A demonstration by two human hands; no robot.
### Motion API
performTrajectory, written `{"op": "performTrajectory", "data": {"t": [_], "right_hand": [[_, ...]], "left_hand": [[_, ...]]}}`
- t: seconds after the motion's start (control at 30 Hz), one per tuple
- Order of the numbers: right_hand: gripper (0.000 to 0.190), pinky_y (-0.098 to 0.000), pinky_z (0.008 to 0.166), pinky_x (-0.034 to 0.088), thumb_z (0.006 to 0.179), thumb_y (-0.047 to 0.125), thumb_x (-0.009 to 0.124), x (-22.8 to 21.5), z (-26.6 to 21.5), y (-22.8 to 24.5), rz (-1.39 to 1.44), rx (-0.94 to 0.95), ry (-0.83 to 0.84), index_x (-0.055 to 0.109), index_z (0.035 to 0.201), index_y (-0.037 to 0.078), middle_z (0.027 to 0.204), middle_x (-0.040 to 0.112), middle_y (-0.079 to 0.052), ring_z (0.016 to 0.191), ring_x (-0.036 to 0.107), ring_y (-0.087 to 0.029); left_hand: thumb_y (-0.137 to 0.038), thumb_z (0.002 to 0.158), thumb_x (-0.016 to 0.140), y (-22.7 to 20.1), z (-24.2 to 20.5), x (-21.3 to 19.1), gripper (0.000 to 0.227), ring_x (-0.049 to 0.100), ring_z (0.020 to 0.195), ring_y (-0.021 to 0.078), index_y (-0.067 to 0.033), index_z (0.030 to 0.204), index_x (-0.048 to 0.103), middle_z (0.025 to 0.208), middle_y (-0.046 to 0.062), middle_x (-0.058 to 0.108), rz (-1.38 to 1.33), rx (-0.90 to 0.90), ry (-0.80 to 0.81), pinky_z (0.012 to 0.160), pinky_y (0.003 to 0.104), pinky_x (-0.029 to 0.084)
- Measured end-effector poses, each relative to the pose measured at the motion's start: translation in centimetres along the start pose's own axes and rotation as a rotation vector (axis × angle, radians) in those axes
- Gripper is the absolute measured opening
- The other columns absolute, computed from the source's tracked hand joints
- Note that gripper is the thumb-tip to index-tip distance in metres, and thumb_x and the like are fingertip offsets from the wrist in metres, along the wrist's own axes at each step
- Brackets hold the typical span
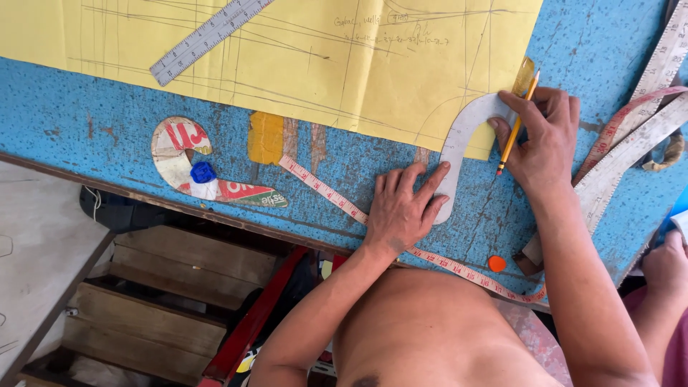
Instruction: The person uses a pencil, measuring tape, and rulers to draw lines and curves on a large sheet of yellow paper. Later, the person stands up and interacts with another individual who is holding a piece of grey fabric.
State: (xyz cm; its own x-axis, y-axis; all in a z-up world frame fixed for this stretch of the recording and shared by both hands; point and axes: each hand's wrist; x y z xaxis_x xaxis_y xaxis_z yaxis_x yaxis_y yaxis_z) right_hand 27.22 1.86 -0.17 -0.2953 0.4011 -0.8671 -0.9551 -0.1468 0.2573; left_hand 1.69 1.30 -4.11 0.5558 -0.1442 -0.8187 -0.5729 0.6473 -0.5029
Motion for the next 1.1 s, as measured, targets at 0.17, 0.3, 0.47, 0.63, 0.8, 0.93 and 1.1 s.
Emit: {"op": "performTrajectory", "data": {"t": [0.17, 0.3, 0.47, 0.63, 0.8, 0.93, 1.1], "right_hand": [[0.03, -0.0504, 0.09, 0.041, 0.113, 0.022, 0.076, 0.2, 0.0, -0.1, -0.008, 0.0, -0.004, 0.075, 0.136, 0.002, 0.118, 0.054, -0.022, 0.098, 0.047, -0.037], [0.031, -0.05, 0.091, 0.041, 0.113, 0.023, 0.075, 0.2, -0.1, -0.2, -0.002, -0.003, -0.007, 0.075, 0.135, 0.002, 0.118, 0.054, -0.022, 0.099, 0.047, -0.037], [0.03, -0.0511, 0.091, 0.041, 0.112, 0.021, 0.077, 0.1, -0.1, -0.1, -0.005, -0.008, 0.0, 0.075, 0.135, 0.002, 0.118, 0.054, -0.023, 0.098, 0.048, -0.038], [0.032, -0.0514, 0.093, 0.039, 0.112, 0.022, 0.075, 0.0, -0.1, -0.3, -0.011, -0.025, 0.008, 0.075, 0.136, 0.0, 0.117, 0.054, -0.023, 0.098, 0.05, -0.038], [0.03, -0.0521, 0.094, 0.04, 0.111, 0.017, 0.077, 0.1, 0.0, -0.2, -0.006, -0.041, -0.002, 0.076, 0.135, -0.001, 0.117, 0.056, -0.024, 0.1, 0.052, -0.039], [0.03, -0.0521, 0.095, 0.04, 0.112, 0.017, 0.077, 0.2, 0.1, -0.3, -0.003, -0.055, 0.004, 0.075, 0.135, -0.003, 0.114, 0.055, -0.024, 0.106, 0.055, -0.039], [0.032, -0.0526, 0.095, 0.04, 0.109, 0.013, 0.082, -0.3, 0.3, -0.5, 0.023, -0.031, 0.055, 0.074, 0.135, -0.003, 0.114, 0.055, -0.024, 0.109, 0.054, -0.041]], "left_hand": [[-0.045, 0.109, 0.051, 0.1, 0.0, -0.1, 0.05, 0.056, 0.102, 0.0304, -0.0244, 0.155, 0.048, 0.13, 0.009, 0.058, 0.004, 0.005, 0.005, 0.083, 0.047, 0.045], [-0.045, 0.109, 0.051, 0.1, 0.0, -0.1, 0.051, 0.056, 0.102, 0.0299, -0.0245, 0.155, 0.048, 0.13, 0.009, 0.057, 0.017, 0.013, 0.011, 0.082, 0.046, 0.044], [-0.044, 0.108, 0.052, 0.1, 0.0, 0.0, 0.05, 0.056, 0.102, 0.0304, -0.0239, 0.154, 0.049, 0.129, 0.009, 0.057, 0.01, 0.008, -0.004, 0.083, 0.047, 0.045], [-0.038, 0.106, 0.055, -1.2, 1.3, -0.3, 0.045, 0.054, 0.103, 0.0325, -0.0195, 0.146, 0.055, 0.129, 0.014, 0.056, -0.036, -0.039, 0.013, 0.082, 0.048, 0.044], [-0.034, 0.1, 0.069, -3.3, 2.8, 1.3, 0.068, 0.053, 0.135, 0.0347, -0.0065, 0.155, 0.04, 0.152, 0.018, 0.05, -0.016, 0.039, 0.002, 0.124, 0.059, 0.042], [-0.037, 0.102, 0.067, -4.1, 2.8, 2.8, 0.071, 0.051, 0.141, 0.0324, -0.0061, 0.158, 0.036, 0.158, 0.017, 0.048, 0.051, 0.012, 0.009, 0.116, 0.051, 0.047], [-0.046, 0.106, 0.056, -4.2, 2.8, 3.5, 0.074, 0.053, 0.143, 0.0284, -0.0044, 0.162, 0.031, 0.162, 0.012, 0.047, 0.128, -0.022, -0.006, 0.119, 0.047, 0.046]]}}
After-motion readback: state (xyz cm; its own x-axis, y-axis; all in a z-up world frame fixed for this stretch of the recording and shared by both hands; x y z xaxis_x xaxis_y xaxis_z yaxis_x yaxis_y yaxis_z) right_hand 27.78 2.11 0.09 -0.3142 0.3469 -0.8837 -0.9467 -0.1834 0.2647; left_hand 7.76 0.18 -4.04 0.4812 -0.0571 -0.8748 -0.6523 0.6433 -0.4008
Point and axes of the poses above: each hand's wrist, its own z-axis towards the middle knuckle, its own x-axis out of the palm, y = z × x
